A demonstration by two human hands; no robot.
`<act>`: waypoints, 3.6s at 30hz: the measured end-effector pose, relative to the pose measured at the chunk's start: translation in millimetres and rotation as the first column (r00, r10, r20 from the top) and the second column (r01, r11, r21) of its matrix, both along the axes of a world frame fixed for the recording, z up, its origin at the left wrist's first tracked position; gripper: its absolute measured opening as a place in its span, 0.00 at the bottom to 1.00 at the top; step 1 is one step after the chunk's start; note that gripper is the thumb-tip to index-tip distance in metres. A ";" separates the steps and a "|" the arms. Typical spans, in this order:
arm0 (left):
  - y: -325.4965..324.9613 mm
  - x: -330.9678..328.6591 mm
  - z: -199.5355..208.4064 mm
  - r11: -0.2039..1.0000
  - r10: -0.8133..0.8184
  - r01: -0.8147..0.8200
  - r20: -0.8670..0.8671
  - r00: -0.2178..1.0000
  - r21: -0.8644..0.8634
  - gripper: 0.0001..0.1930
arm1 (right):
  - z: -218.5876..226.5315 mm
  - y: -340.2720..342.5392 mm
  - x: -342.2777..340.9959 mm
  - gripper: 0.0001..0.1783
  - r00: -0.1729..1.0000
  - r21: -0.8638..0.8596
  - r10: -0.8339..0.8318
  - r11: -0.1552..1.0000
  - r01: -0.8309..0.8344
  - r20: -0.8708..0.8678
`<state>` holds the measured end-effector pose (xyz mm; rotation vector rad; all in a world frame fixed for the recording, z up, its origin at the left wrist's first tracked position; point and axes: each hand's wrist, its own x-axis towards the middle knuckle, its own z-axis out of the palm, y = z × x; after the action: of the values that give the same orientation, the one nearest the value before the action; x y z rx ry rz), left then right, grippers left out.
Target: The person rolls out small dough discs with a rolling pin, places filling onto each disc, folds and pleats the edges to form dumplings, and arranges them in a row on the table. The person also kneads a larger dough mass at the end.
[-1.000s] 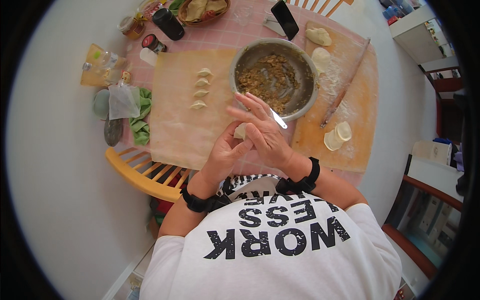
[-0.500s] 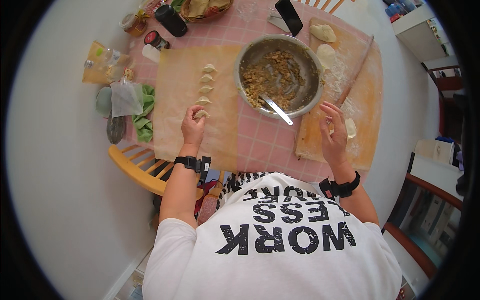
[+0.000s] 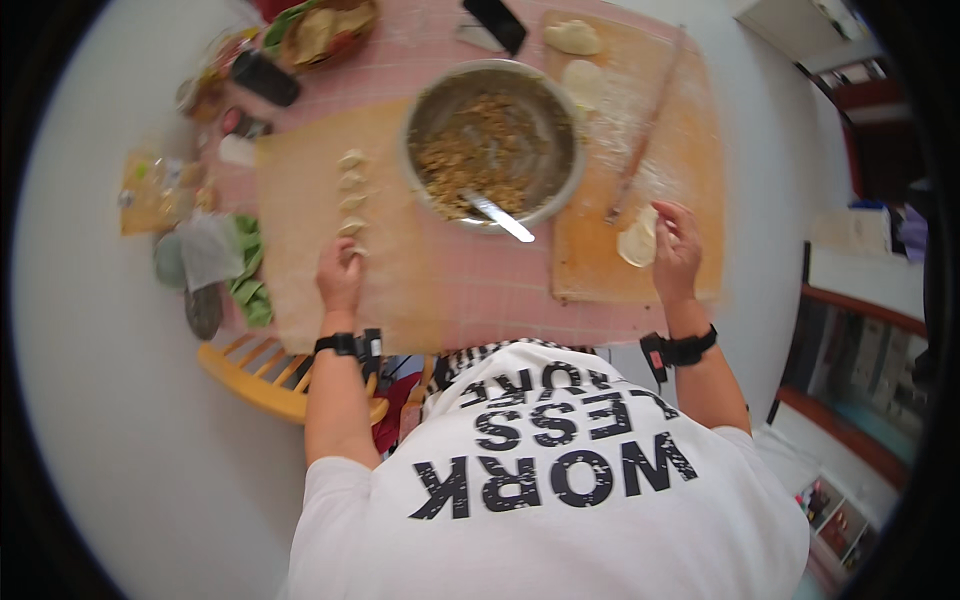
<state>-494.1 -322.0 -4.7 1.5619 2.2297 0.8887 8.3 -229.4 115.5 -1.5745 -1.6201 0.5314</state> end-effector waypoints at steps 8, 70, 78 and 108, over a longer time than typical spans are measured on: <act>-6.7 0.8 19.6 0.998 -0.050 0.052 -0.059 0.997 0.028 0.21 | -39.4 8.3 53.4 0.09 0.960 -0.192 -0.117 0.967 0.169 0.254; 28.3 111.6 110.7 0.928 0.193 -0.297 0.973 -0.129 -0.223 0.18 | -20.8 68.5 -136.3 0.12 0.803 -0.417 0.519 0.825 -0.382 0.292; 34.7 112.3 112.8 0.922 0.167 -0.324 0.973 -0.160 -0.211 0.17 | -48.9 62.3 -137.4 0.13 0.880 -0.602 0.395 0.645 -0.470 -0.264; 105.7 152.5 108.3 0.936 0.051 -0.291 0.890 -0.452 -0.201 0.23 | 27.3 10.1 -146.4 0.33 0.711 0.162 0.517 0.744 -0.648 0.476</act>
<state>-341.6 -216.3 103.6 -0.2155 0.8041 1.5799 -138.1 -219.3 142.9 -0.9212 -2.4250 0.2389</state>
